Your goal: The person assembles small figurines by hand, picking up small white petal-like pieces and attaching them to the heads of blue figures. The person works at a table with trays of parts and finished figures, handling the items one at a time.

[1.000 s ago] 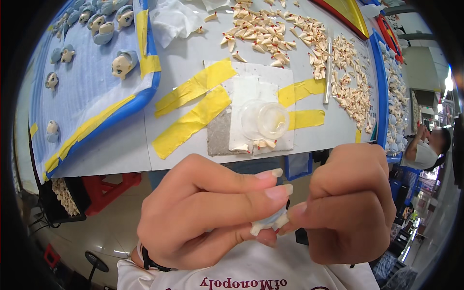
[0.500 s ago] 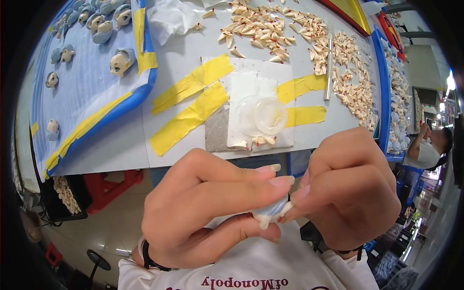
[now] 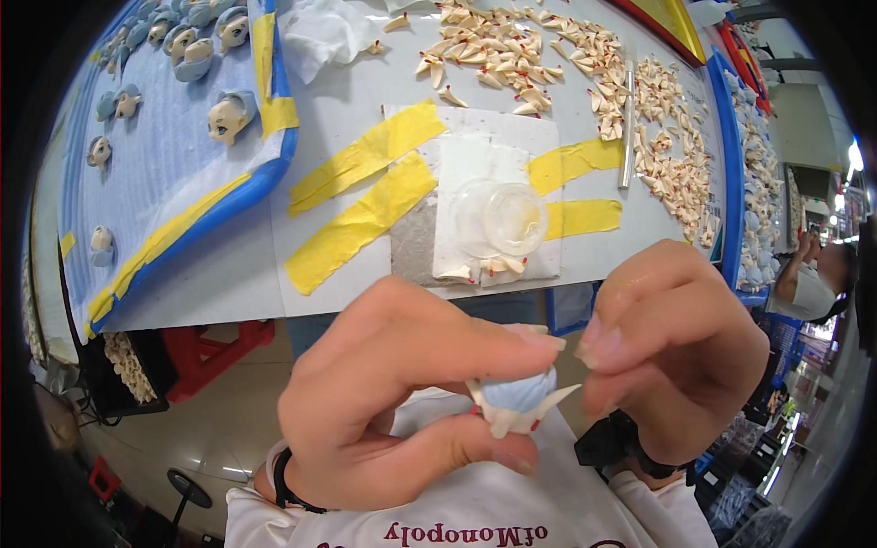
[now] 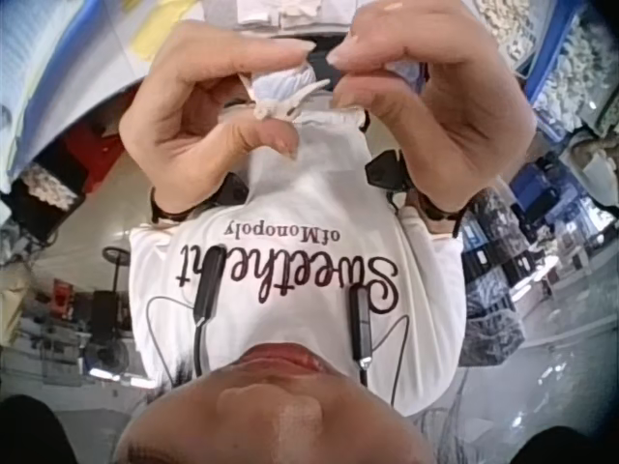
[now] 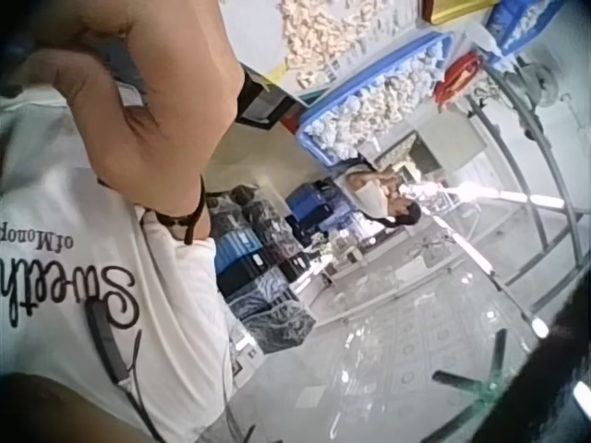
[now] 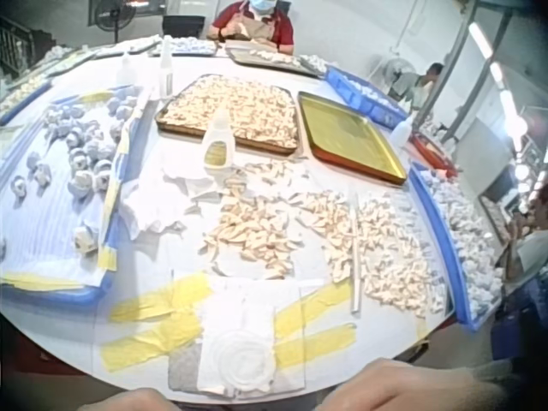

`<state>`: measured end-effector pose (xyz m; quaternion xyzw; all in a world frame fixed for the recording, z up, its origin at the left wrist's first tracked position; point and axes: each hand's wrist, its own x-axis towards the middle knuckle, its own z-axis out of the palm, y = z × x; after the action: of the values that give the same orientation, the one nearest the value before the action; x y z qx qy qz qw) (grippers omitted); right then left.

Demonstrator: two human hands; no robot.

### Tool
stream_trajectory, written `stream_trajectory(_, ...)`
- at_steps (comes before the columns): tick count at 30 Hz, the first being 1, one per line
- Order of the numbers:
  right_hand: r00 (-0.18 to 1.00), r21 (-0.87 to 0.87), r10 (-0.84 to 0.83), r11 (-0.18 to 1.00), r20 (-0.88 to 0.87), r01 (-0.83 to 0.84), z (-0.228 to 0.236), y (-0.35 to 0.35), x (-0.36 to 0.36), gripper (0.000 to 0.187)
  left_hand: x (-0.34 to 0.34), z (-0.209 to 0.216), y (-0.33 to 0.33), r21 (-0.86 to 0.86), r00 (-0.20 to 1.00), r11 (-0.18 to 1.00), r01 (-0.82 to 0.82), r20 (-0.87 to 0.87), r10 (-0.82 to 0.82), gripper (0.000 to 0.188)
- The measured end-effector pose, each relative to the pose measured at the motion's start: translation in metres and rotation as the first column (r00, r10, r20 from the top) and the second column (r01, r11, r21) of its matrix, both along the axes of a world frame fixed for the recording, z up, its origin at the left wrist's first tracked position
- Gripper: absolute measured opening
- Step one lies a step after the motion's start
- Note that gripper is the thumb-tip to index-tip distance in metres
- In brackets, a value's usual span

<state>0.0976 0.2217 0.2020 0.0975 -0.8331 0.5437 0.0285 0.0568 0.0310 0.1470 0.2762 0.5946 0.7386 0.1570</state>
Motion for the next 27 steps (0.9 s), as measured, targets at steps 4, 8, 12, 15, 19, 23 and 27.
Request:
stream_trajectory(4,0.998,-0.072,-0.01,0.997,0.066,0.015,-0.001,0.0,0.004,0.019,0.003,0.002,0.002,0.029,0.993,1.0,0.001,0.121,-0.004,0.038)
stream_trajectory(8,0.992,-0.039,-0.007,0.999,0.125,0.012,0.003,-0.007,0.003,0.018,0.005,0.003,0.003,0.043,0.989,0.999,0.0,0.15,-0.007,0.039)
stream_trajectory(12,0.987,-0.027,0.01,1.0,0.158,-0.006,0.008,-0.008,0.001,0.017,0.005,0.001,0.003,0.055,0.992,0.998,-0.005,0.127,-0.002,0.037)
stream_trajectory(15,0.981,-0.045,0.021,0.999,0.191,-0.012,0.009,-0.008,0.0,0.018,0.005,-0.001,0.001,0.054,0.998,0.999,-0.005,0.07,0.001,0.036)
stream_trajectory(19,0.979,-0.103,0.023,0.995,0.201,-0.003,0.005,-0.008,0.002,0.02,0.0,-0.002,-0.001,0.002,0.997,1.0,0.018,-0.071,-0.018,0.032)
stream_trajectory(23,0.987,-0.132,0.082,0.989,0.14,-0.064,0.003,-0.006,0.002,0.024,0.001,0.004,-0.004,-0.064,0.979,0.998,-0.018,-0.203,0.005,0.026)
stream_trajectory(27,0.985,-0.091,0.106,0.991,0.133,-0.094,0.004,-0.004,0.0,0.024,0.0,0.005,-0.003,-0.077,0.966,0.996,-0.047,-0.258,0.025,0.032)
